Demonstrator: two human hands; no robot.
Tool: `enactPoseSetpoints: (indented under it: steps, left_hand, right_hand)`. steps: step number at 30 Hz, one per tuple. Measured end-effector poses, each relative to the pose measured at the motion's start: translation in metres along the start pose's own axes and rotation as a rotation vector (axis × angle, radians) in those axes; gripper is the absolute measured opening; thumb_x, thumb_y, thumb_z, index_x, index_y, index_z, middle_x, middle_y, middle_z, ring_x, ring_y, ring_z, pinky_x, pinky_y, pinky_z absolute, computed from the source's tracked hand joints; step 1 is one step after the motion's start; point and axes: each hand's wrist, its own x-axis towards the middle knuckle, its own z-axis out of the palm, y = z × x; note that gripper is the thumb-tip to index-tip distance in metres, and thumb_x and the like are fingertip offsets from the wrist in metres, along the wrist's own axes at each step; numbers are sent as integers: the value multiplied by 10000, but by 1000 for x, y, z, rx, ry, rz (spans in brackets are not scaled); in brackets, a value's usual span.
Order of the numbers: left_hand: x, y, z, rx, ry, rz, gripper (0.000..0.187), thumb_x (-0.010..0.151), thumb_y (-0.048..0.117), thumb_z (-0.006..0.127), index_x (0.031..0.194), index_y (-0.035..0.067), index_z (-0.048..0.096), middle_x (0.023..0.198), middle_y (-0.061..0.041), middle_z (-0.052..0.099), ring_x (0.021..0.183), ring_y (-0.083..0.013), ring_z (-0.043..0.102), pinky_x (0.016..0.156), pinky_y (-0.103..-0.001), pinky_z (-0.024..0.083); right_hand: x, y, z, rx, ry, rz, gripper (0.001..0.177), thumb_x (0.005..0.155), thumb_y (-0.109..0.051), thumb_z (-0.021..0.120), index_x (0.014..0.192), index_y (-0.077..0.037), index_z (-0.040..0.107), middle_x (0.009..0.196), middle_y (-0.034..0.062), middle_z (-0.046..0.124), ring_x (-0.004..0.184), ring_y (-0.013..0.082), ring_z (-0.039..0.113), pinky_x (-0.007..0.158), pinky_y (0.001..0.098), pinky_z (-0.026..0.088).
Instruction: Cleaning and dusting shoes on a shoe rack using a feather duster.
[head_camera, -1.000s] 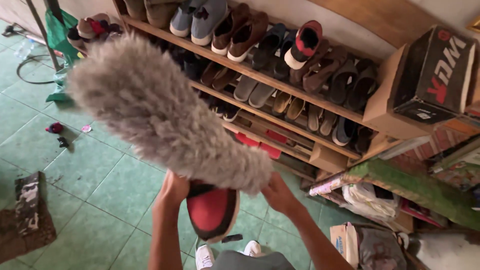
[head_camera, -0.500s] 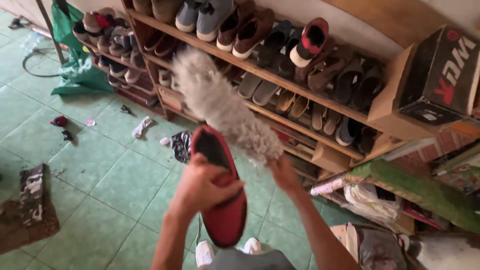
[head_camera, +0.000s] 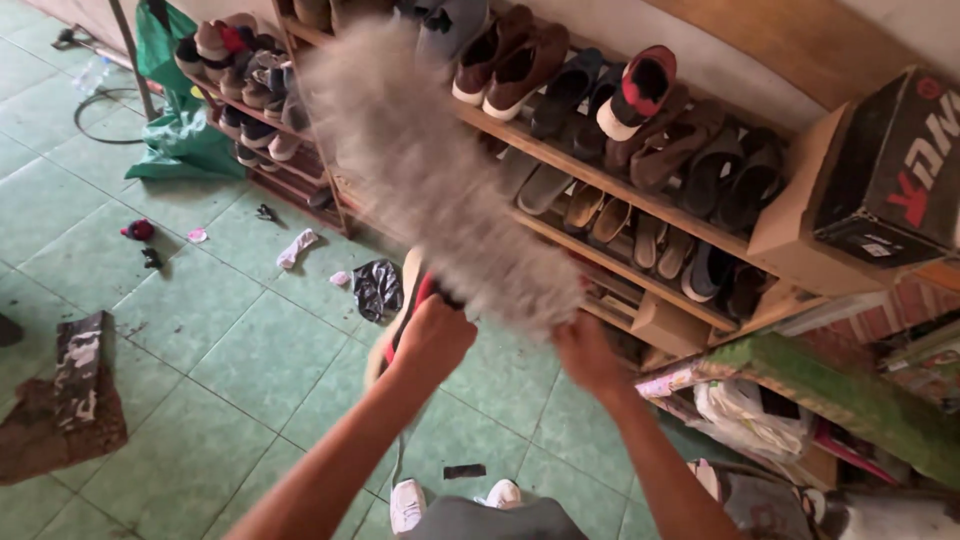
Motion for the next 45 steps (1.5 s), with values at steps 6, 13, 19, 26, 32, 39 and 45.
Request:
enactPoseSetpoints:
  steps: [6, 13, 19, 26, 32, 39, 45]
  left_hand:
    - [36, 2, 47, 303, -237, 89, 241, 1008, 150, 574, 1092, 161, 800, 1095, 2, 776, 1038, -208, 692, 859, -392, 481]
    - [106, 11, 226, 449, -151, -36, 315, 956, 207, 572, 1193, 110, 755, 1209, -89, 715, 1116, -267, 639, 920, -443, 460]
    - [96, -3, 164, 648, -281, 111, 320, 951, 127, 617, 1239, 91, 752, 1257, -110, 710, 1164, -274, 635, 959, -437, 462]
    - [105, -1, 159, 536, -366, 299, 322, 969, 222, 594, 1226, 111, 755, 1249, -42, 738, 1141, -271, 651, 895, -492, 467]
    - [137, -11, 237, 399, -264, 209, 321, 1016, 261, 553, 1198, 122, 778, 1256, -55, 747, 1152, -275, 671, 918, -498, 461]
    - [101, 16, 153, 523, -279, 273, 276, 968, 213, 631, 1173, 119, 789, 1245, -48, 754, 1148, -309, 678, 932, -496, 518]
    - [129, 29, 156, 664, -260, 320, 346, 883, 192, 729, 1217, 105, 752, 1277, -69, 690, 1204, -310, 611, 1021, -582, 419]
  right_hand:
    - [43, 69, 3, -472, -182, 403, 365, 1018, -262, 513, 1147, 14, 715, 1040, 227, 767, 954, 321, 747, 847, 447, 560]
    - [72, 33, -12, -378, -265, 251, 379, 996, -261, 574, 1246, 14, 648, 1182, 236, 708, 1085, 338, 685, 934, 456, 518]
    - [73, -12, 5, -419, -223, 111, 419, 881, -321, 653, 1197, -47, 682, 1132, 203, 740, 1022, 342, 701, 884, 458, 547]
    - [84, 8, 7, -416, -394, 186, 367, 943, -316, 579, 1124, -30, 722, 1036, 205, 744, 975, 340, 721, 882, 458, 558]
    - [73, -46, 17, -159, -459, -118, 418, 953, -274, 539, 1234, 14, 653, 1129, 233, 711, 1018, 351, 677, 888, 473, 514]
    - [83, 86, 3, -586, -92, 342, 361, 973, -309, 603, 949, 19, 751, 894, 254, 721, 835, 352, 696, 773, 506, 543]
    - [39, 10, 23, -89, -170, 34, 463, 897, -305, 554, 1209, 33, 616, 1068, 308, 678, 961, 405, 664, 816, 498, 531]
